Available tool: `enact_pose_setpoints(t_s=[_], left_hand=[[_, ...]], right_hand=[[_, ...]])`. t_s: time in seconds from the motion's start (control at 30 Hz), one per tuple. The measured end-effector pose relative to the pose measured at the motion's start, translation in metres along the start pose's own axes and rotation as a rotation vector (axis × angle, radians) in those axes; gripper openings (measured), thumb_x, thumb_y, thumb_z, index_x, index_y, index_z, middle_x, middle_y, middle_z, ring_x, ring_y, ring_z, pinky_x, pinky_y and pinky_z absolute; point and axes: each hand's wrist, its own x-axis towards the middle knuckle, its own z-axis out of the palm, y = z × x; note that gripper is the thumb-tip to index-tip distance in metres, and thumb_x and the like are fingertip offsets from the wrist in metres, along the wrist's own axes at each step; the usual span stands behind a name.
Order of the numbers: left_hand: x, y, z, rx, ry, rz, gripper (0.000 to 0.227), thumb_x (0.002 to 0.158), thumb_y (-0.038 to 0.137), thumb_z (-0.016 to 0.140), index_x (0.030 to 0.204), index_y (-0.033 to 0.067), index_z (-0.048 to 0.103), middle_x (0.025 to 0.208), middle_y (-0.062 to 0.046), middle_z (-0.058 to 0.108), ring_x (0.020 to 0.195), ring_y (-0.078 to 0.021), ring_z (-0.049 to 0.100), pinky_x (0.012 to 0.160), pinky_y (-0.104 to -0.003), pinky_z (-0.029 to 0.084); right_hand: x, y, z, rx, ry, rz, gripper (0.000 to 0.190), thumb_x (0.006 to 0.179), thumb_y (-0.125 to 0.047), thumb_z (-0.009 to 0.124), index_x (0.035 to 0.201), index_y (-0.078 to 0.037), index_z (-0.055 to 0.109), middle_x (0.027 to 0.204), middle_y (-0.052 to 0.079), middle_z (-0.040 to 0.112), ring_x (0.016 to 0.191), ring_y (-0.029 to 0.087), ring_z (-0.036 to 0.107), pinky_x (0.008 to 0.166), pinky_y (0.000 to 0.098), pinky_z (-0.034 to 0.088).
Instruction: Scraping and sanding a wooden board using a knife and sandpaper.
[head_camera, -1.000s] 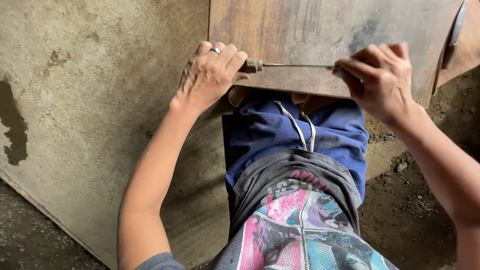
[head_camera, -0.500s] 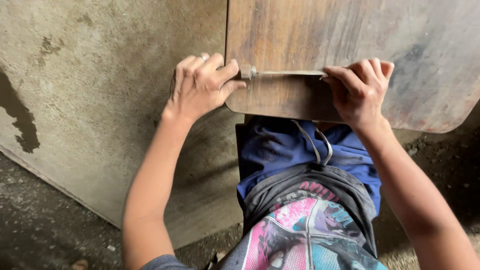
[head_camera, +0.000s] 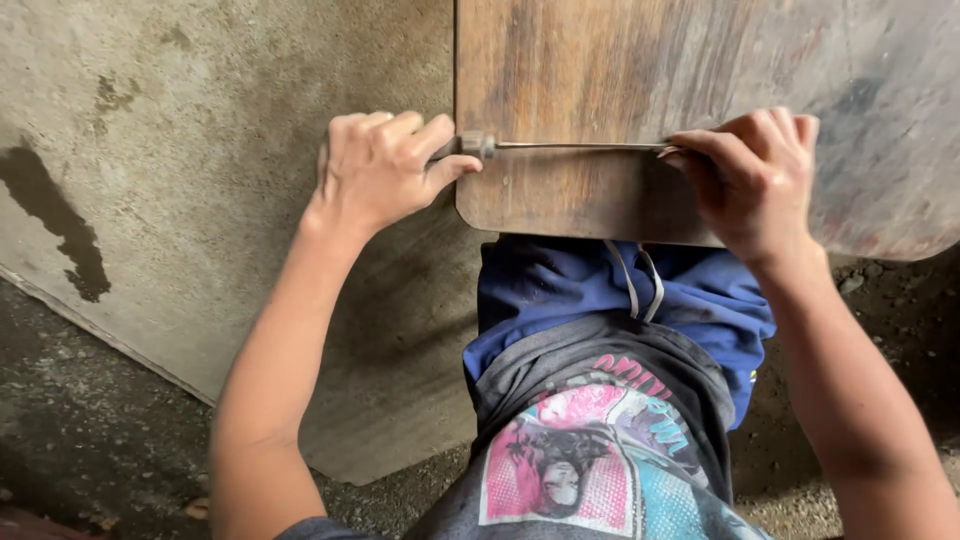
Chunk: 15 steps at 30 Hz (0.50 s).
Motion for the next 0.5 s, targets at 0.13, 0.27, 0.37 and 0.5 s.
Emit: enact_pose_setpoints(t_s=[0.13,0.27,0.37,0.5], left_hand=[[-0.033,0.011,-0.005,0.021,0.016,-0.159,0.049,0.087,0.06,0.031,0.069,0.0161,0.044,0.053,0.005,0.045,0.041,-0.0116,0.049,0.034,-0.026,0.03],[-0.048,0.033,0.005,0.026,0.022,-0.214,0.047,0.085,0.059,0.041,0.073,0.0135,0.045,0.054,0.004,0.047,0.039,-0.0103,0.048,0.031,-0.025,0.034],[-0.055,0.046,0.011,0.053,0.012,-0.286,0.047,0.084,0.06,0.04,0.077,0.0146,0.043,0.054,0.003,0.048,0.042,-0.0172,0.054,0.031,-0.032,0.039],[-0.058,0.056,0.006,-0.031,-0.033,-0.338,0.045,0.086,0.058,0.039,0.075,0.014,0.043,0.047,0.001,0.049,0.037,-0.0166,0.052,0.03,-0.032,0.038]], right_hand=[[-0.006,0.006,-0.017,-0.016,0.084,-0.001,0.008,0.096,-0.001,0.075,0.098,-0.007,0.07,0.089,0.01,0.057,0.082,0.026,0.05,0.079,0.0363,0.028],[-0.001,-0.003,-0.022,0.057,0.151,0.037,0.014,0.099,-0.004,0.072,0.101,0.004,0.061,0.095,0.018,0.056,0.085,0.031,0.054,0.079,0.0396,0.037],[0.006,-0.012,-0.02,0.084,0.124,-0.006,0.018,0.1,-0.01,0.072,0.102,0.004,0.06,0.094,0.018,0.056,0.08,0.032,0.052,0.075,0.0392,0.039],[0.018,-0.017,-0.02,-0.016,0.222,-0.077,0.025,0.103,-0.023,0.066,0.094,0.0,0.065,0.083,0.011,0.056,0.08,0.026,0.043,0.074,0.0363,0.027]])
